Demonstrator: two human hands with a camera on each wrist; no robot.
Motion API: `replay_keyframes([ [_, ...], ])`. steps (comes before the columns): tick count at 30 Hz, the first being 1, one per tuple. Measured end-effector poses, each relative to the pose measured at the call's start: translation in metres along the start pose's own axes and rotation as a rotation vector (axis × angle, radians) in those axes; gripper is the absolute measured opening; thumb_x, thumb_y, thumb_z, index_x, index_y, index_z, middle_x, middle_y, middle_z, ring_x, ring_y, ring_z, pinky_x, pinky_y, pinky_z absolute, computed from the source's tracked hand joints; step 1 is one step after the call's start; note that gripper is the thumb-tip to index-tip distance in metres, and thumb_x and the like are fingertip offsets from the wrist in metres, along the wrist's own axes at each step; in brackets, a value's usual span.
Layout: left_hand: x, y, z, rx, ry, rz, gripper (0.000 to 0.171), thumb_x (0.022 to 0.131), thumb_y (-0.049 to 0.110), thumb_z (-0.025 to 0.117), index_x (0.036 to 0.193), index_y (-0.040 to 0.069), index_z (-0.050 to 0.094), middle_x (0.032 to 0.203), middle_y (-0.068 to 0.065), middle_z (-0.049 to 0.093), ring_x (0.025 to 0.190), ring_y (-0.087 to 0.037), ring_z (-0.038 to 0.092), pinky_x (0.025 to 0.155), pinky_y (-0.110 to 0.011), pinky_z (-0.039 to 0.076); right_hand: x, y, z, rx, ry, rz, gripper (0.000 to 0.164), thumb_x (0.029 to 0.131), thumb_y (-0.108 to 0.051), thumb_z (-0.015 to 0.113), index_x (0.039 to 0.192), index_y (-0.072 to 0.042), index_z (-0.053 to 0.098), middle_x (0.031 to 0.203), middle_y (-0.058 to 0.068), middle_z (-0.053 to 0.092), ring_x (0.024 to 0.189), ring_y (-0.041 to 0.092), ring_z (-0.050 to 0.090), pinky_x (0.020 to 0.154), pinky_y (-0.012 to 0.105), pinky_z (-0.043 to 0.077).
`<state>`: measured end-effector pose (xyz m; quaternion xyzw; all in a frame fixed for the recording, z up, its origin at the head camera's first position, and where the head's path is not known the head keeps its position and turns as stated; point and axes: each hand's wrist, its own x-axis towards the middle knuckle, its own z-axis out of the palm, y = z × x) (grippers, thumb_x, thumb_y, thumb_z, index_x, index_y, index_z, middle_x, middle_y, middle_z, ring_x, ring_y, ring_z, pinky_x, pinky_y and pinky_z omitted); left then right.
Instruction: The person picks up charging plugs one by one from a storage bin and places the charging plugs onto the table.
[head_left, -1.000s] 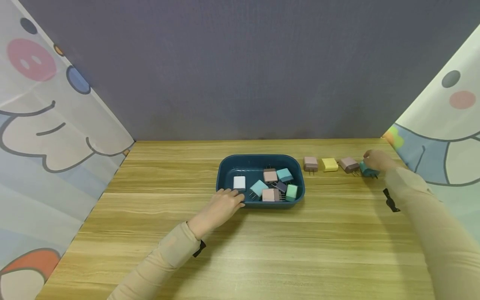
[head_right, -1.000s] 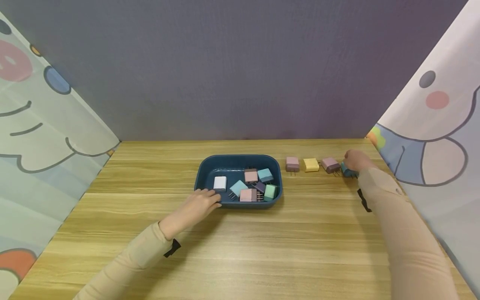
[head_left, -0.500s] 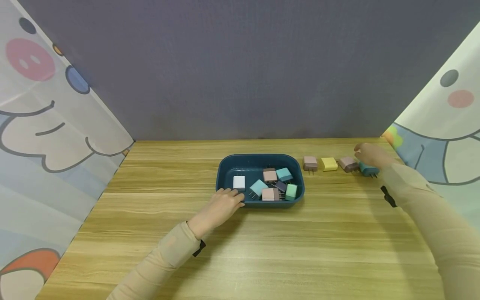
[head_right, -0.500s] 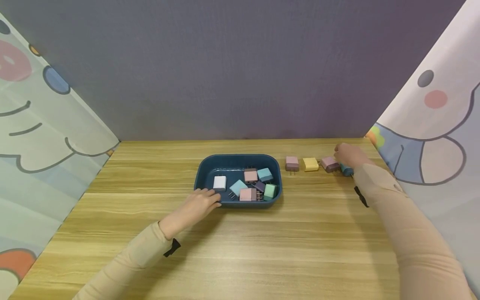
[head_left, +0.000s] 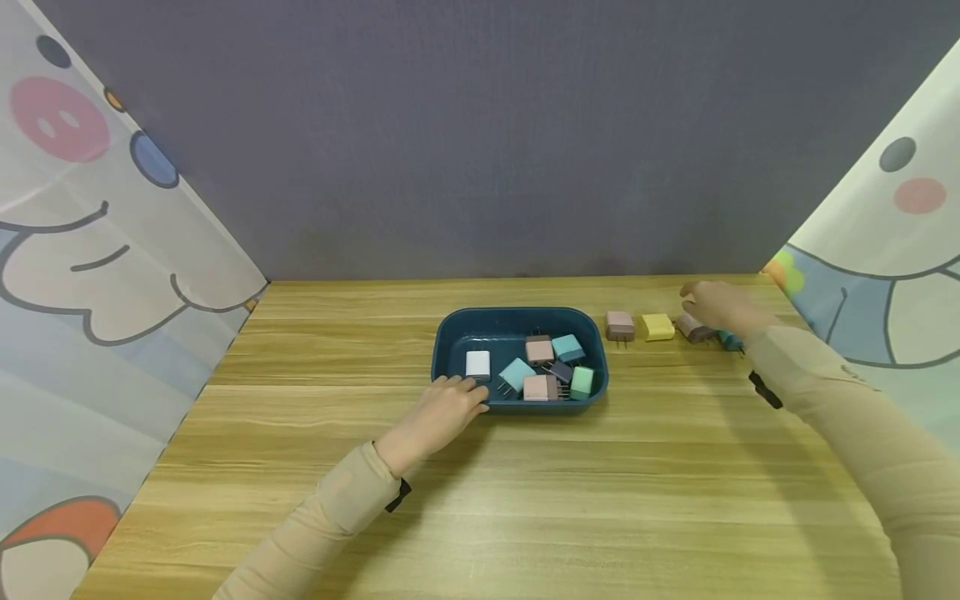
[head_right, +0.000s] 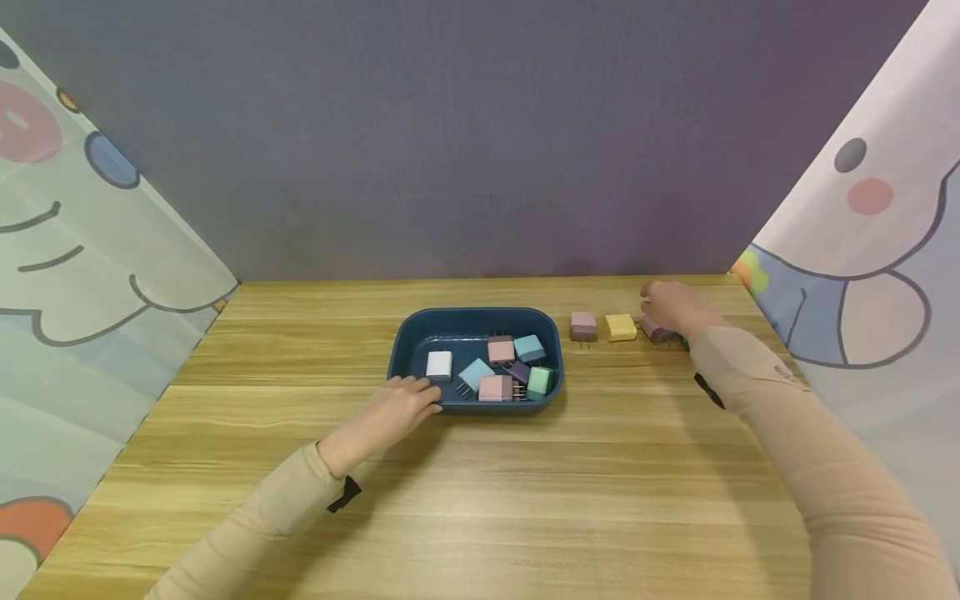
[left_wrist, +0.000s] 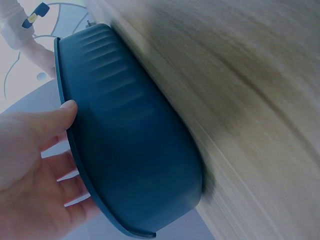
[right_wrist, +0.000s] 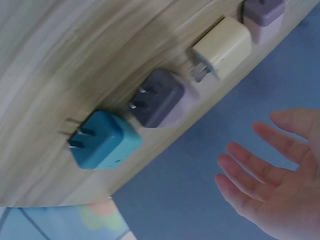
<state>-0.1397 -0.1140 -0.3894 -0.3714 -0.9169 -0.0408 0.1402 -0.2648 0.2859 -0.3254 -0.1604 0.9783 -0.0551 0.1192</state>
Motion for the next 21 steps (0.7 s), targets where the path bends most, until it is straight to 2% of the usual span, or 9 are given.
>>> replay_keyframes([
  [7, 0.0, 0.0, -0.001, 0.002, -0.014, 0.001, 0.012, 0.086, 0.023, 0.058, 0.085, 0.012, 0.062, 0.078, -0.001, 0.061, 0.063, -0.014, 0.05, 0.055, -0.024, 0.035, 0.001, -0.015, -0.002, -0.001, 0.024, -0.017, 0.036, 0.091, -0.011, 0.036, 0.115, 0.014, 0.045, 0.114, 0.036, 0.046, 0.099, 0.047, 0.048, 0.082, 0.054, 0.037],
  [14, 0.0, 0.0, 0.0, 0.002, -0.021, -0.001, 0.012, 0.086, 0.023, 0.058, 0.085, 0.012, 0.062, 0.078, -0.001, 0.061, 0.064, -0.014, 0.051, 0.055, -0.025, 0.036, 0.0, -0.028, -0.006, -0.011, 0.049, -0.051, 0.035, 0.091, -0.009, 0.038, 0.115, 0.013, 0.047, 0.113, 0.034, 0.048, 0.091, 0.037, 0.053, 0.077, 0.05, 0.039],
  [21, 0.0, 0.0, 0.0, -0.001, -0.021, -0.008, 0.012, 0.086, 0.023, 0.058, 0.085, 0.012, 0.062, 0.077, -0.001, 0.061, 0.063, -0.014, 0.05, 0.056, -0.026, 0.037, -0.001, -0.04, -0.01, -0.04, 0.08, -0.092, 0.033, 0.09, -0.008, 0.04, 0.113, 0.013, 0.05, 0.111, 0.031, 0.051, 0.096, 0.04, 0.049, 0.078, 0.05, 0.039],
])
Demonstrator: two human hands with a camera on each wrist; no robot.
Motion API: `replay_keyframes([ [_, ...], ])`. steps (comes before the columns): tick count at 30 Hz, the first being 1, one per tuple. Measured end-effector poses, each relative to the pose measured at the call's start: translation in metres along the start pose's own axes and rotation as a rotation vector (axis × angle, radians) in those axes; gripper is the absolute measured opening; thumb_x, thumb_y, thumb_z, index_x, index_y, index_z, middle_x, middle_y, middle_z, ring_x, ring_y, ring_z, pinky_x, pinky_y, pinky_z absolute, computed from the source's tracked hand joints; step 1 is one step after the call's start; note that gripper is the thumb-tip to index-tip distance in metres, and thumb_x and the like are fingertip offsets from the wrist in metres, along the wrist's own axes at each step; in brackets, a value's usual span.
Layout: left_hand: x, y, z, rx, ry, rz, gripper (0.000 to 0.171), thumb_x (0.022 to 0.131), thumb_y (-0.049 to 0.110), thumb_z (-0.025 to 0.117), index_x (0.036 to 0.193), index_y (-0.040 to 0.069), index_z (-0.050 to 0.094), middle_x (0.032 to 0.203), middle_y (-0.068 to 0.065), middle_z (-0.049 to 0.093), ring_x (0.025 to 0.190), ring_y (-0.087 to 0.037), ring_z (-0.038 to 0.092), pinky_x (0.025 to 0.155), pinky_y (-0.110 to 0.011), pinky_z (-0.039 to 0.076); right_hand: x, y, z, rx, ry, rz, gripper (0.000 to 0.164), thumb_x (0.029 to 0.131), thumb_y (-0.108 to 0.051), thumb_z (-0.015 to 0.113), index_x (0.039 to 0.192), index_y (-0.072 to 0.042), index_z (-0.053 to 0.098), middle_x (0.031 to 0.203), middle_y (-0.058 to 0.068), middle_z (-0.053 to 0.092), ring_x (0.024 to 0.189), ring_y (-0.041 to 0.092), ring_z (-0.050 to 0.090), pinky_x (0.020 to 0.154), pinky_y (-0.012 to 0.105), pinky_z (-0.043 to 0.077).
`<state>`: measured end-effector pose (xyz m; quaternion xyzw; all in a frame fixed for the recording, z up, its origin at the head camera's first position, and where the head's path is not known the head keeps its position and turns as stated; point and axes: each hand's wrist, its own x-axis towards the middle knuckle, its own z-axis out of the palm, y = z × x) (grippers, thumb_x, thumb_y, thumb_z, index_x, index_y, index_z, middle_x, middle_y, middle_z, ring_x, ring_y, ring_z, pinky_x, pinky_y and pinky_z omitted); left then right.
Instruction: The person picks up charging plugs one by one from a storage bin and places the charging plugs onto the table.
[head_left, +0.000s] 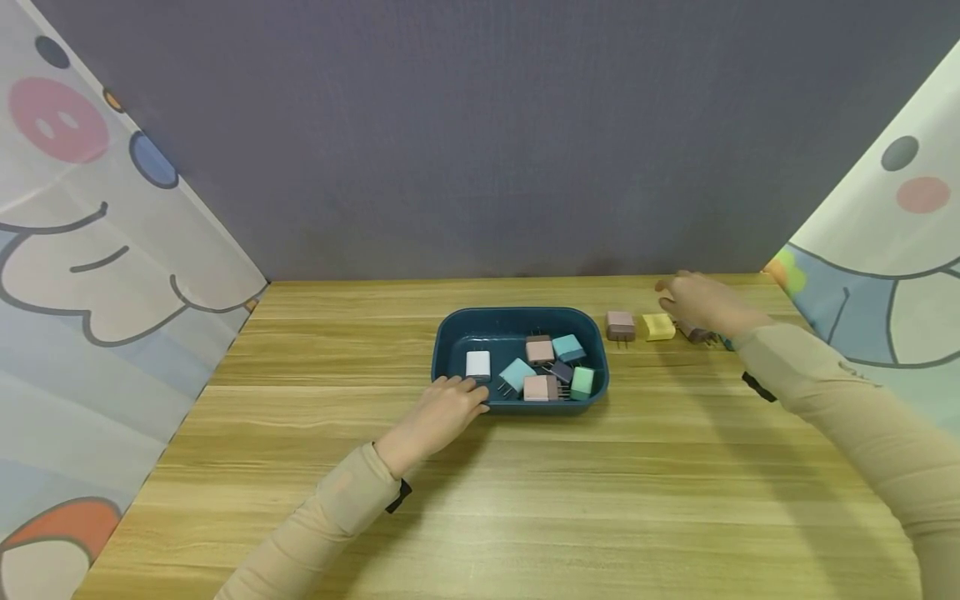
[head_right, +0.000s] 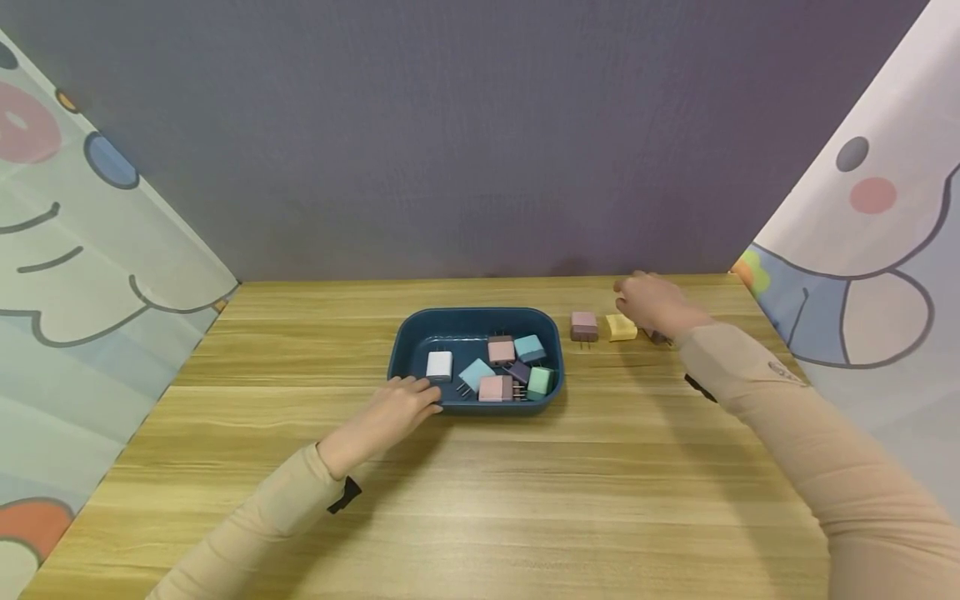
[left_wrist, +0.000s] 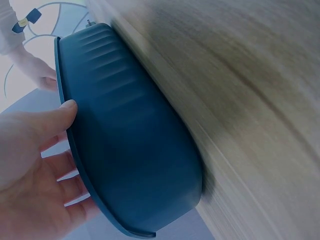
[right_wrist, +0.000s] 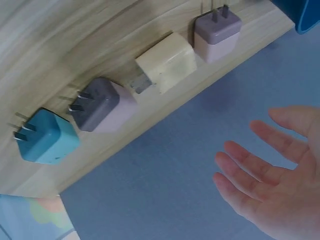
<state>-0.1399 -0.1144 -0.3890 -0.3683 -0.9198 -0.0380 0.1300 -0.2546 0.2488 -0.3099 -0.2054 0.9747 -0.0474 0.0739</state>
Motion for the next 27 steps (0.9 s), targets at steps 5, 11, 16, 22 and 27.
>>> replay_keyframes([
  [5, 0.0, 0.0, 0.0, 0.006, 0.003, 0.002, 0.012, 0.086, 0.023, 0.058, 0.084, 0.012, 0.062, 0.077, -0.001, 0.06, 0.062, -0.013, 0.05, 0.055, -0.025, 0.036, 0.0, -0.008, -0.003, -0.035, 0.01, -0.02, 0.031, 0.089, -0.007, 0.043, 0.114, 0.011, 0.051, 0.109, 0.029, 0.052, 0.097, 0.044, 0.048, 0.079, 0.052, 0.039],
  [11, 0.0, 0.0, 0.001, 0.005, 0.018, 0.006, 0.011, 0.085, 0.023, 0.059, 0.084, 0.012, 0.062, 0.076, -0.001, 0.06, 0.061, -0.013, 0.049, 0.053, -0.024, 0.034, 0.004, -0.022, -0.008, -0.094, 0.02, -0.045, 0.029, 0.089, -0.009, 0.048, 0.113, 0.008, 0.052, 0.105, 0.027, 0.053, 0.095, 0.043, 0.049, 0.079, 0.052, 0.039],
  [16, 0.0, 0.0, 0.001, -0.003, 0.02, 0.005, 0.011, 0.085, 0.023, 0.059, 0.083, 0.012, 0.061, 0.076, -0.001, 0.061, 0.062, -0.014, 0.051, 0.054, -0.025, 0.035, 0.009, -0.035, -0.012, -0.138, 0.026, -0.074, 0.029, 0.087, -0.01, 0.054, 0.111, 0.006, 0.054, 0.103, 0.025, 0.054, 0.093, 0.042, 0.051, 0.079, 0.051, 0.04],
  [22, 0.0, 0.0, 0.001, -0.015, 0.032, 0.005, 0.011, 0.084, 0.023, 0.06, 0.082, 0.012, 0.061, 0.076, -0.002, 0.061, 0.062, -0.015, 0.051, 0.053, -0.025, 0.034, 0.015, -0.051, -0.015, -0.139, 0.005, -0.108, 0.028, 0.086, -0.01, 0.055, 0.109, 0.006, 0.055, 0.102, 0.024, 0.054, 0.094, 0.042, 0.051, 0.077, 0.051, 0.041],
  [27, 0.0, 0.0, 0.001, -0.012, 0.027, 0.001, 0.011, 0.084, 0.023, 0.06, 0.083, 0.012, 0.061, 0.076, -0.002, 0.061, 0.062, -0.015, 0.05, 0.052, -0.024, 0.033, 0.021, -0.066, -0.013, -0.137, -0.016, -0.142, 0.027, 0.086, -0.009, 0.055, 0.109, 0.005, 0.056, 0.102, 0.023, 0.055, 0.092, 0.039, 0.053, 0.075, 0.048, 0.044],
])
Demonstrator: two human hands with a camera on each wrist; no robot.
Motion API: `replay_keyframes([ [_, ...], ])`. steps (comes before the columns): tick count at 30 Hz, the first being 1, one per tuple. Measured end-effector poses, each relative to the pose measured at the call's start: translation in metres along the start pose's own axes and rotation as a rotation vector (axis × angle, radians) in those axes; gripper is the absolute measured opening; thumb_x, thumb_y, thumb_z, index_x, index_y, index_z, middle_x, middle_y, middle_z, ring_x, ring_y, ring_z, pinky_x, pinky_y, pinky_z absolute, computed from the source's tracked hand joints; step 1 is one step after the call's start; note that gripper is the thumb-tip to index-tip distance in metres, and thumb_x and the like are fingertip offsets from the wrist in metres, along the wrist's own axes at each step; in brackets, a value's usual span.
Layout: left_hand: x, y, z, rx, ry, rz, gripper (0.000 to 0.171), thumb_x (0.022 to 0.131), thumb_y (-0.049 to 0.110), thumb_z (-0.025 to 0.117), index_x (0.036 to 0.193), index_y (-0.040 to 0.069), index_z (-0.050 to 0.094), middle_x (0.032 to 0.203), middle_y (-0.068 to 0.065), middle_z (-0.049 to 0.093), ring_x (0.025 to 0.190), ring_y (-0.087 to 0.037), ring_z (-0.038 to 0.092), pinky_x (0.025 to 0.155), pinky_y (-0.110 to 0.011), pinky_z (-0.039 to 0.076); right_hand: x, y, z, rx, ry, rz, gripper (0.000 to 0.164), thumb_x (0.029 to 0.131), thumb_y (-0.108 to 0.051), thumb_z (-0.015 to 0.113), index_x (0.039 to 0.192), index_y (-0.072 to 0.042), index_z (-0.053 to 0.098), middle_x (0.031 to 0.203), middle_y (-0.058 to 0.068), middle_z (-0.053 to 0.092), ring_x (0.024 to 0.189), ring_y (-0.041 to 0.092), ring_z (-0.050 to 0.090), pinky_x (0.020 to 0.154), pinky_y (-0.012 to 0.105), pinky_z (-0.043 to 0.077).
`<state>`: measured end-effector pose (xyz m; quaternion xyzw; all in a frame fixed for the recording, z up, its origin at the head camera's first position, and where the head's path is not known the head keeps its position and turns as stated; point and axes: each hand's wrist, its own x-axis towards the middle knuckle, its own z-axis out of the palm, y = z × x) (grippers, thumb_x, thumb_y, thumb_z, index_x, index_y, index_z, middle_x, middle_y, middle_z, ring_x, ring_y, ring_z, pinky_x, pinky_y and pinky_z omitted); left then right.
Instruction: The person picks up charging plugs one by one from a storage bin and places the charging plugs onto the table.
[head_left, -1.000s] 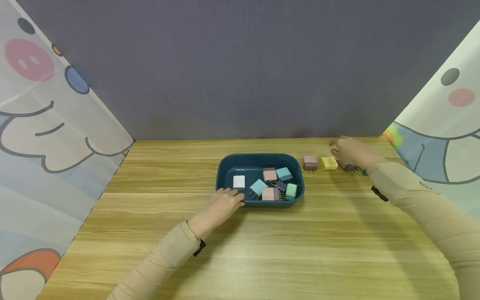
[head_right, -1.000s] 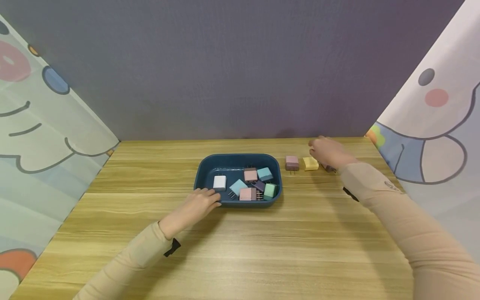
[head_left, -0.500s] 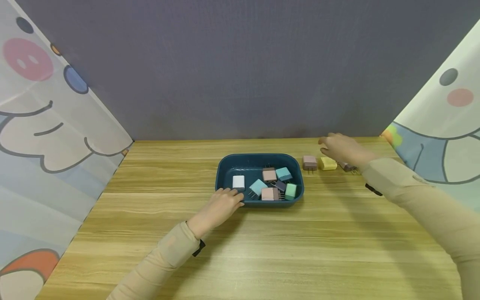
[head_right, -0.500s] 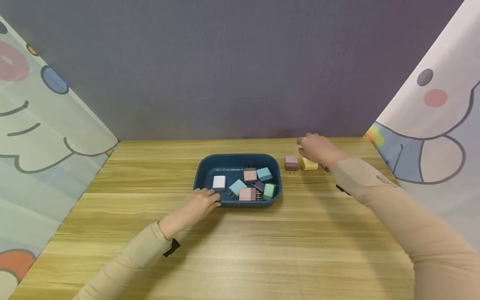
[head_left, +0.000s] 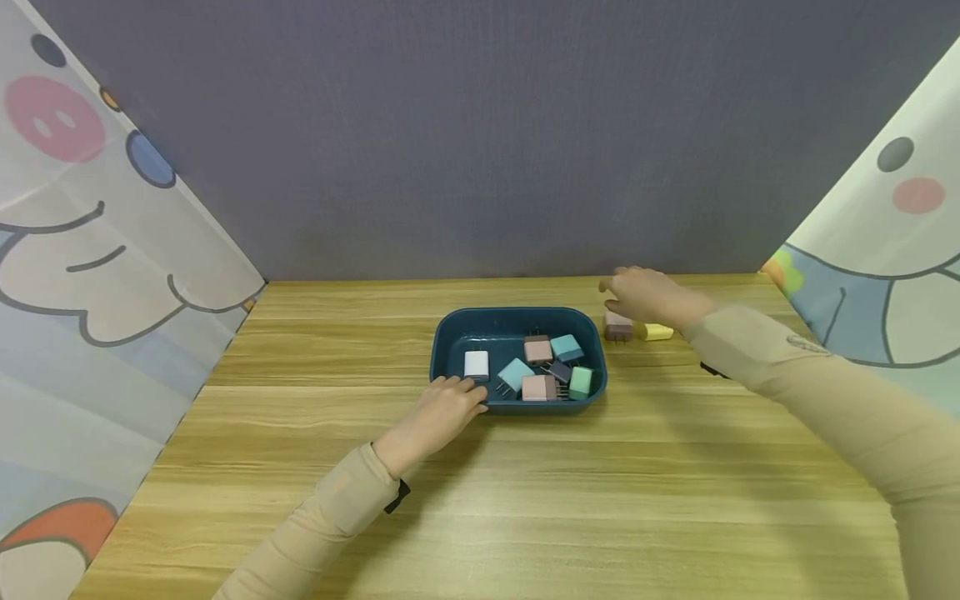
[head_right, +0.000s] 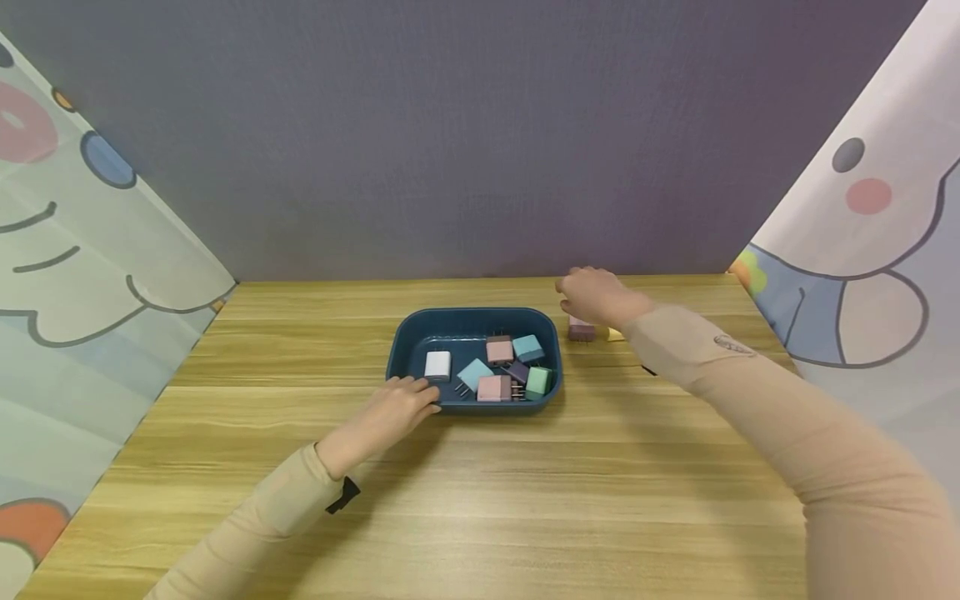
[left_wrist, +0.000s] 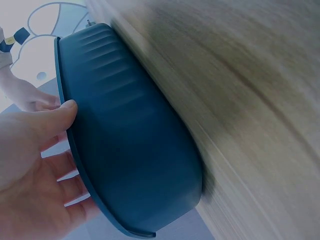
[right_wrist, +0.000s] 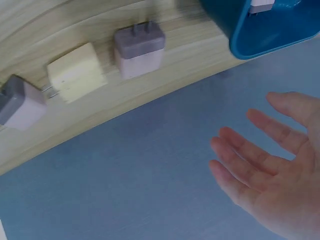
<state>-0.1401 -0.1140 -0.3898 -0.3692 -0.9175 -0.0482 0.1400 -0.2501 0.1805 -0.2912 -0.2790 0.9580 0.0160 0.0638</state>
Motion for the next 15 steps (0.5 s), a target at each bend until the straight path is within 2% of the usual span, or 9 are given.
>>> replay_keyframes([
  [7, 0.0, 0.0, -0.001, -0.008, -0.011, -0.005, 0.011, 0.084, 0.022, 0.06, 0.084, 0.011, 0.062, 0.077, -0.002, 0.061, 0.063, -0.015, 0.051, 0.053, -0.026, 0.035, 0.013, -0.021, -0.001, 0.017, -0.047, -0.049, 0.03, 0.088, -0.012, 0.054, 0.113, 0.003, 0.055, 0.109, 0.022, 0.054, 0.099, 0.036, 0.052, 0.082, 0.045, 0.042],
  [15, 0.0, 0.0, -0.001, -0.001, 0.013, 0.002, 0.01, 0.083, 0.022, 0.061, 0.083, 0.012, 0.062, 0.075, -0.002, 0.06, 0.06, -0.015, 0.05, 0.051, -0.025, 0.033, 0.025, -0.042, -0.001, 0.023, -0.113, -0.1, 0.032, 0.089, -0.012, 0.051, 0.119, 0.002, 0.051, 0.117, 0.019, 0.053, 0.107, 0.033, 0.05, 0.087, 0.041, 0.041],
])
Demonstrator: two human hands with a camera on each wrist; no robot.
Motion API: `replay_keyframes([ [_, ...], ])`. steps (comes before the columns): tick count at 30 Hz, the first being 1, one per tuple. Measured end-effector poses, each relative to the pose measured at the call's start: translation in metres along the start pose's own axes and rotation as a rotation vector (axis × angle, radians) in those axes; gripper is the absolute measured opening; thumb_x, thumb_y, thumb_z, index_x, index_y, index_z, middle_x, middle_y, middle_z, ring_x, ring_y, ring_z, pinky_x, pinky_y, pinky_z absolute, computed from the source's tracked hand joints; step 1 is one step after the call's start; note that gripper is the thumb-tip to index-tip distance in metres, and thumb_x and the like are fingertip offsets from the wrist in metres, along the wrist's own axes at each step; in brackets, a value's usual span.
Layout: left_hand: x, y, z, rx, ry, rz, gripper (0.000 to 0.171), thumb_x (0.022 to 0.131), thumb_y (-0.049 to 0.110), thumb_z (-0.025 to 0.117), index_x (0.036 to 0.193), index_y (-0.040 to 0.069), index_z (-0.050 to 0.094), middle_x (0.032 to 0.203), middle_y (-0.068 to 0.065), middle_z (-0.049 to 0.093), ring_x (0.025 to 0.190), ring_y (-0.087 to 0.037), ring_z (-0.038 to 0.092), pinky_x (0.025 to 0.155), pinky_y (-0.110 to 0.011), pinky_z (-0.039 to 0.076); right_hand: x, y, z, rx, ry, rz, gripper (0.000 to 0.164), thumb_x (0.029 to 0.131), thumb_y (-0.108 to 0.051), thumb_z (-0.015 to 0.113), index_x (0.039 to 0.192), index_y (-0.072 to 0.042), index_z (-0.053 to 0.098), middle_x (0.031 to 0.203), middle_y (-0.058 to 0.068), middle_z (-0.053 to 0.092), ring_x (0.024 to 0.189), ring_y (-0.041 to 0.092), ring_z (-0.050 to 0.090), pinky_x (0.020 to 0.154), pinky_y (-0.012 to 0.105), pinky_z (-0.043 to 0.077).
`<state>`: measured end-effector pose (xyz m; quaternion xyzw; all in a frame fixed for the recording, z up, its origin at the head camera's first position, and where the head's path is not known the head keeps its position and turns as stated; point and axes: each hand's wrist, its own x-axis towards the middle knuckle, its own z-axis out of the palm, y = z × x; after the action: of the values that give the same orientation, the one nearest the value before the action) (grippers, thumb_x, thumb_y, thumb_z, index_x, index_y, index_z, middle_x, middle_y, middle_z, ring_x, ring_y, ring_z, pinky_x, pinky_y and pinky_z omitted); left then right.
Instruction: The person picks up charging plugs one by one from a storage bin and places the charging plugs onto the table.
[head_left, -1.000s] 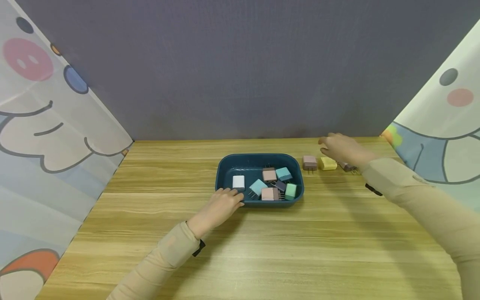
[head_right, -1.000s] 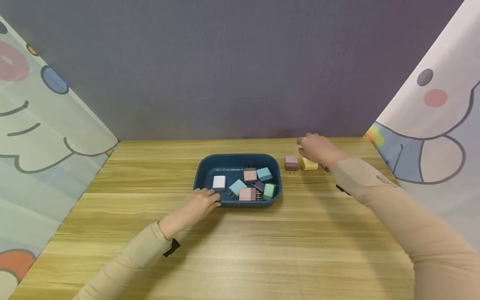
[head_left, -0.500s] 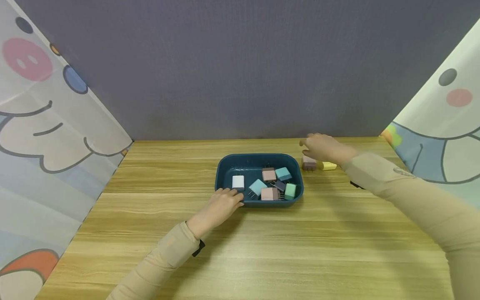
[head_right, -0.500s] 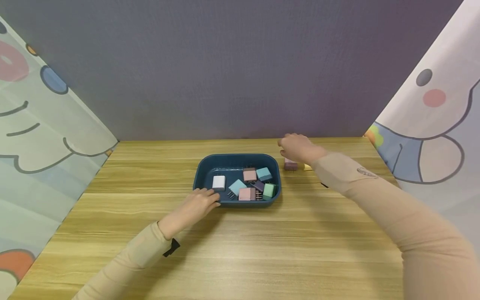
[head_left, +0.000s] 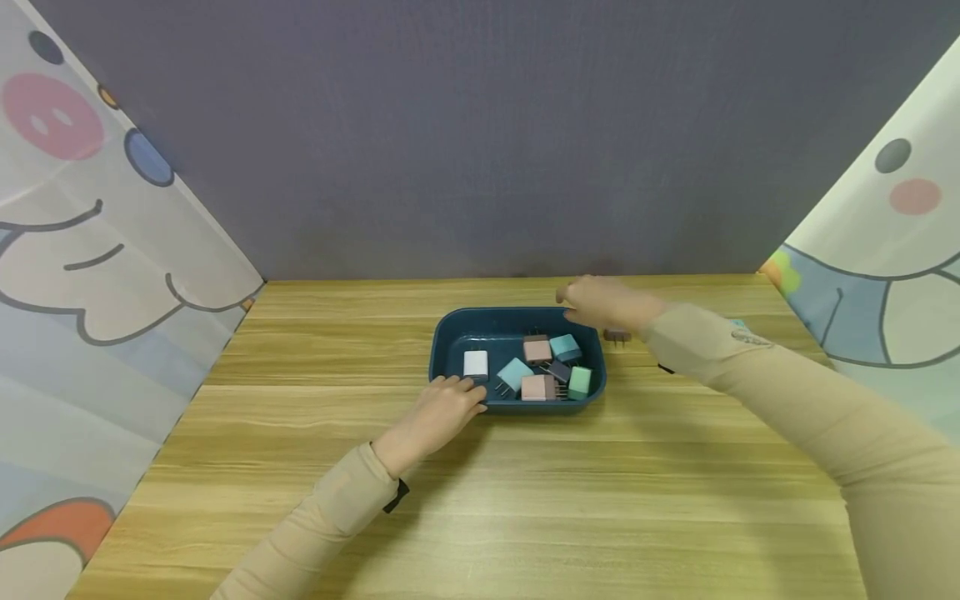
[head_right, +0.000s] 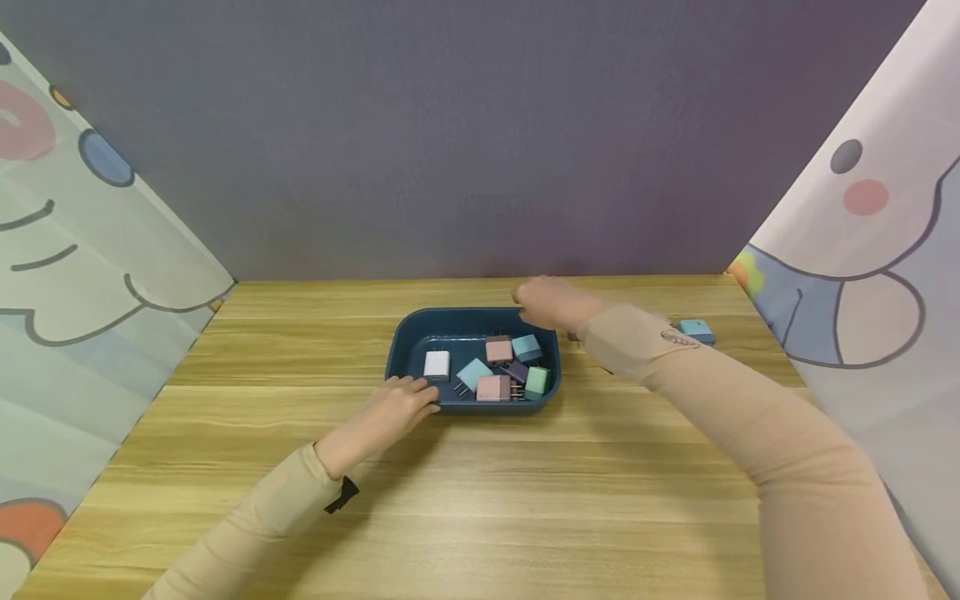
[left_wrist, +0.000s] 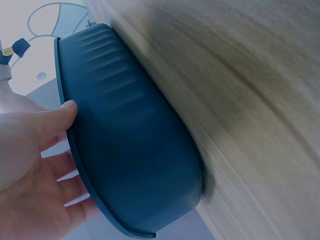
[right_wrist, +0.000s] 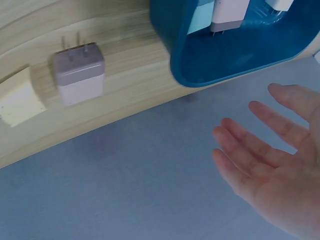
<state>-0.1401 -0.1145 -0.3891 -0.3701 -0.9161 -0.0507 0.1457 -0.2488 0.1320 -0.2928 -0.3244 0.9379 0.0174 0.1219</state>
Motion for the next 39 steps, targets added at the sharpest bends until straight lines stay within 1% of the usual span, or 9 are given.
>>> replay_keyframes([
  [4, 0.0, 0.0, 0.0, 0.001, 0.005, -0.003, 0.01, 0.083, 0.022, 0.062, 0.082, 0.012, 0.062, 0.074, -0.002, 0.059, 0.06, -0.015, 0.049, 0.05, -0.023, 0.03, 0.006, -0.009, 0.0, 0.008, -0.026, -0.009, 0.033, 0.09, -0.013, 0.05, 0.121, 0.001, 0.05, 0.119, 0.018, 0.053, 0.107, 0.031, 0.051, 0.086, 0.039, 0.042],
  [8, 0.001, 0.0, -0.001, -0.006, -0.006, -0.007, 0.01, 0.083, 0.022, 0.061, 0.083, 0.012, 0.062, 0.074, -0.002, 0.06, 0.06, -0.014, 0.049, 0.05, -0.023, 0.03, 0.012, -0.018, 0.0, 0.023, -0.051, 0.004, 0.034, 0.091, -0.015, 0.05, 0.121, 0.0, 0.049, 0.119, 0.017, 0.053, 0.107, 0.029, 0.051, 0.086, 0.038, 0.042],
  [9, 0.001, 0.0, -0.001, -0.008, -0.008, -0.007, 0.01, 0.083, 0.022, 0.061, 0.083, 0.012, 0.062, 0.075, -0.002, 0.06, 0.06, -0.014, 0.049, 0.051, -0.023, 0.03, 0.014, -0.021, 0.0, 0.032, -0.062, 0.013, 0.034, 0.091, -0.015, 0.049, 0.122, 0.0, 0.048, 0.12, 0.017, 0.052, 0.108, 0.029, 0.051, 0.086, 0.037, 0.042],
  [12, 0.001, 0.001, -0.001, -0.012, -0.01, -0.007, 0.01, 0.083, 0.021, 0.061, 0.083, 0.012, 0.062, 0.075, -0.002, 0.06, 0.06, -0.015, 0.05, 0.051, -0.024, 0.031, 0.019, -0.028, 0.0, 0.029, -0.076, 0.002, 0.035, 0.091, -0.015, 0.05, 0.123, 0.0, 0.048, 0.122, 0.016, 0.051, 0.109, 0.027, 0.051, 0.086, 0.036, 0.042],
  [20, 0.001, 0.001, -0.002, -0.002, -0.02, 0.002, 0.011, 0.084, 0.022, 0.06, 0.084, 0.012, 0.062, 0.077, -0.002, 0.062, 0.062, -0.015, 0.051, 0.052, -0.024, 0.034, 0.03, -0.045, 0.004, 0.027, -0.092, -0.025, 0.036, 0.089, -0.016, 0.053, 0.123, -0.004, 0.05, 0.123, 0.012, 0.052, 0.109, 0.024, 0.051, 0.086, 0.034, 0.043],
  [26, 0.0, 0.001, -0.001, 0.005, -0.026, 0.0, 0.011, 0.084, 0.023, 0.06, 0.083, 0.012, 0.061, 0.076, -0.001, 0.061, 0.061, -0.014, 0.05, 0.052, -0.023, 0.032, 0.038, -0.058, 0.007, 0.02, -0.124, -0.071, 0.037, 0.088, -0.018, 0.055, 0.123, -0.006, 0.05, 0.124, 0.011, 0.051, 0.11, 0.023, 0.051, 0.087, 0.032, 0.042],
  [33, 0.0, 0.001, -0.002, 0.0, -0.037, -0.005, 0.011, 0.084, 0.023, 0.06, 0.082, 0.012, 0.061, 0.075, -0.001, 0.06, 0.06, -0.014, 0.048, 0.052, -0.023, 0.031, 0.047, -0.071, 0.012, -0.006, -0.11, -0.144, 0.037, 0.087, -0.018, 0.058, 0.121, -0.004, 0.052, 0.119, 0.012, 0.054, 0.105, 0.023, 0.053, 0.085, 0.031, 0.043],
  [39, 0.001, 0.001, -0.003, 0.004, -0.043, 0.002, 0.011, 0.084, 0.023, 0.06, 0.083, 0.012, 0.062, 0.075, -0.001, 0.06, 0.06, -0.014, 0.049, 0.052, -0.023, 0.032, 0.056, -0.079, 0.02, 0.005, -0.119, -0.164, 0.038, 0.086, -0.017, 0.059, 0.121, -0.005, 0.052, 0.12, 0.012, 0.053, 0.107, 0.023, 0.051, 0.086, 0.031, 0.042],
])
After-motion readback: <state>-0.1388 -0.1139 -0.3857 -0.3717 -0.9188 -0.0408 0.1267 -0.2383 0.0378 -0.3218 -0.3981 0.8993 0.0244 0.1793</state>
